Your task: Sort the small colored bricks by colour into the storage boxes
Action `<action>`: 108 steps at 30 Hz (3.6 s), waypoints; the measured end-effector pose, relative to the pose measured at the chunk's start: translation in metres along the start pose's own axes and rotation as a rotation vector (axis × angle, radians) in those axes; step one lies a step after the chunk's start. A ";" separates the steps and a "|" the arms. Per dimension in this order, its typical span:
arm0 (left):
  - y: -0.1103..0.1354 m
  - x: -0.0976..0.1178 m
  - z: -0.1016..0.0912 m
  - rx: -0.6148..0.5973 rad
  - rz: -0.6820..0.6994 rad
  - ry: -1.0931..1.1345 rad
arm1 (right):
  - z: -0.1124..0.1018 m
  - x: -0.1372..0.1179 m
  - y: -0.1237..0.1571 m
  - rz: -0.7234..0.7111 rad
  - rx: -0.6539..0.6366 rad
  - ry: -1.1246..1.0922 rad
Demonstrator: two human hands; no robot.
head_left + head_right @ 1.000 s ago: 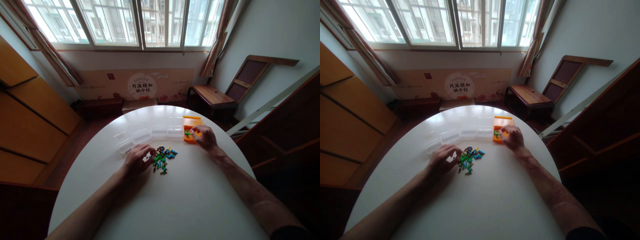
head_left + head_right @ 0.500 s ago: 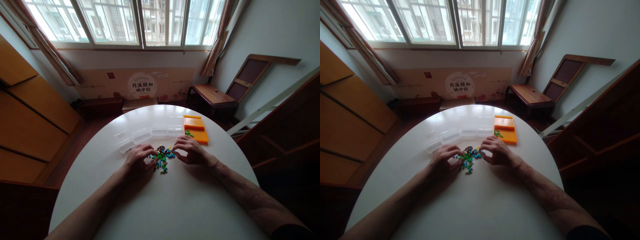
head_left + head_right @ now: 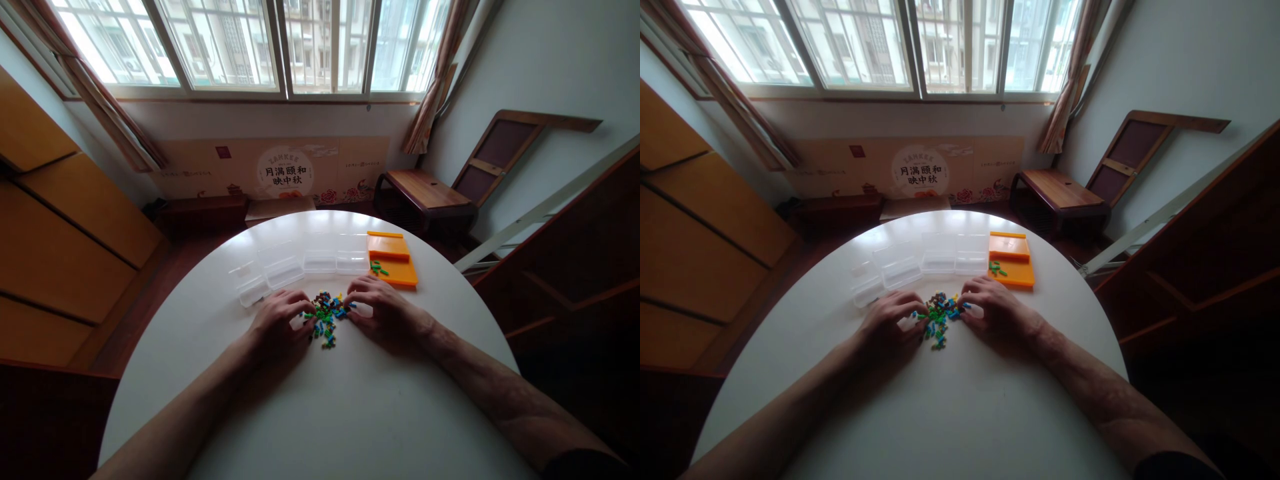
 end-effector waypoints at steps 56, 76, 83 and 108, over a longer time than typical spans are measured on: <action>-0.001 0.000 0.000 -0.013 -0.003 0.028 | 0.003 0.020 -0.001 0.005 0.069 0.053; 0.002 -0.004 0.003 -0.018 -0.016 0.038 | -0.066 0.121 0.028 0.448 0.445 0.151; -0.001 -0.001 0.001 -0.014 -0.005 0.037 | -0.069 0.122 0.030 0.463 0.474 0.205; -0.001 -0.005 -0.001 -0.004 -0.050 0.069 | -0.020 0.027 0.001 0.131 0.215 0.055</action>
Point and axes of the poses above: each hand's wrist, its own y-axis away from the middle knuckle, its own z-axis out of the palm, x = y × z, the point moved 7 cm from there along -y, towards the middle knuckle, and after that the axes turned 9 degrees about z, right-handed, at the moved point
